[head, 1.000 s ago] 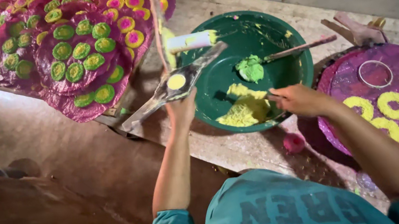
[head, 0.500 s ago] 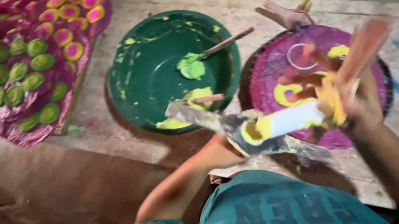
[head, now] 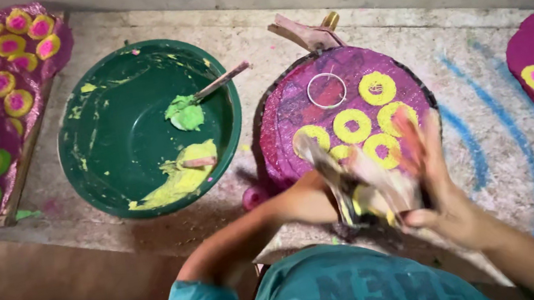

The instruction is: The person assembles colorful circular cake pieces onto a pink glittery tray, then uses a manual press tool to form yellow dough rings onto another tray. The person stacks the trays and places them into a large metal steamer.

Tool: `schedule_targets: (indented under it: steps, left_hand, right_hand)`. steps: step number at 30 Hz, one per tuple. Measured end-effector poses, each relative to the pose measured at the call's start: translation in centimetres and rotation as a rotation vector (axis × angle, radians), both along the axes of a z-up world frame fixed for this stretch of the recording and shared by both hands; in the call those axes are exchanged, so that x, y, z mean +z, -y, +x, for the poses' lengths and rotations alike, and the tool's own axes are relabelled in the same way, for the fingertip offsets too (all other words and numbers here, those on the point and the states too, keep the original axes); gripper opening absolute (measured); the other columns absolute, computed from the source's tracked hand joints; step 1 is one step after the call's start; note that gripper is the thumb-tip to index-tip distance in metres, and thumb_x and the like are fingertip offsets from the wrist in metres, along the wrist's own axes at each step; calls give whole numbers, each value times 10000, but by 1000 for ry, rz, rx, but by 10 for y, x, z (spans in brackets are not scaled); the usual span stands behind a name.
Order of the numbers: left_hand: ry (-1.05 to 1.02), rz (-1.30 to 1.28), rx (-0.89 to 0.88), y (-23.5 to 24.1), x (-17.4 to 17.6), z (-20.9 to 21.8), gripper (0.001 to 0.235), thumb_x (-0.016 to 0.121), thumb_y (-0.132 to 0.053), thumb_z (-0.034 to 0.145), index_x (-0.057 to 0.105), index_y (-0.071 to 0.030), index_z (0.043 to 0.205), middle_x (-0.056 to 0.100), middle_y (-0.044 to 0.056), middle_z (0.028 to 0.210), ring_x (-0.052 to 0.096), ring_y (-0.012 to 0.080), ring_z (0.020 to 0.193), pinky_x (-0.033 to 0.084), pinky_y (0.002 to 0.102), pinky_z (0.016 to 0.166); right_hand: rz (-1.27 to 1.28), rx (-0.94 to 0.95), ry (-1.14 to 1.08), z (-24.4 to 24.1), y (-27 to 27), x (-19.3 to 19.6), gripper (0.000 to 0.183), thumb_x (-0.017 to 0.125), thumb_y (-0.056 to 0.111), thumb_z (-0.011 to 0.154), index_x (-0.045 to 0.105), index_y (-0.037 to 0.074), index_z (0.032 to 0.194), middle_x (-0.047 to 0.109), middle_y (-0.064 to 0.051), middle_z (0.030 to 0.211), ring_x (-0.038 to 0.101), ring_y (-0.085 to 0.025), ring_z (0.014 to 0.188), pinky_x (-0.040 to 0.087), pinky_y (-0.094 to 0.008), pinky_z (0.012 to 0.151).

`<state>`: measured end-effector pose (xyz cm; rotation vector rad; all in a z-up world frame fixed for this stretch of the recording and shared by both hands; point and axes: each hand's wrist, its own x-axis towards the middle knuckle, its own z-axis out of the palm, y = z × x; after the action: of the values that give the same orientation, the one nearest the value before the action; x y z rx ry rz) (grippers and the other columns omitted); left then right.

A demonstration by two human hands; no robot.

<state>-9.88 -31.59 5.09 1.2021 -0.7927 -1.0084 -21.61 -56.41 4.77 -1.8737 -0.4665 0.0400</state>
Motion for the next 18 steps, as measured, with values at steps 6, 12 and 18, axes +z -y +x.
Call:
schedule_targets:
  steps: [6,12,18]
  left_hand:
    - [337,146,-311,41,-86,109,785,864,-197,750,526,-82,1449,677,119,1335,607,236,1227,468,367,1051]
    - [519,1087,595,53,-191,245,618,725,-450,939,522,-82,1392,592,181,1360,576,362,1234,457,505,1020]
    - [25,620,801,3,-273,225,369,724,-170,908,662,-98,1264,714,108,1100,642,209,951,513,376,852]
  right_hand:
    - [86,-23,-732,-46,97,-107,943,718,455,914,289,12,1627,437,-246,1507,364,-346,1221,257,-476,944]
    - [204,-336,-618,-87,110,-145,1012,798,501,826,415,8,1621,625,-204,1348,504,-293,884,317,-457,647]
    - [437,-355,-401,-89,82,-105,843,772,571,816,478,-53,1301,612,-206,1232,610,-304,1148,451,-428,1027]
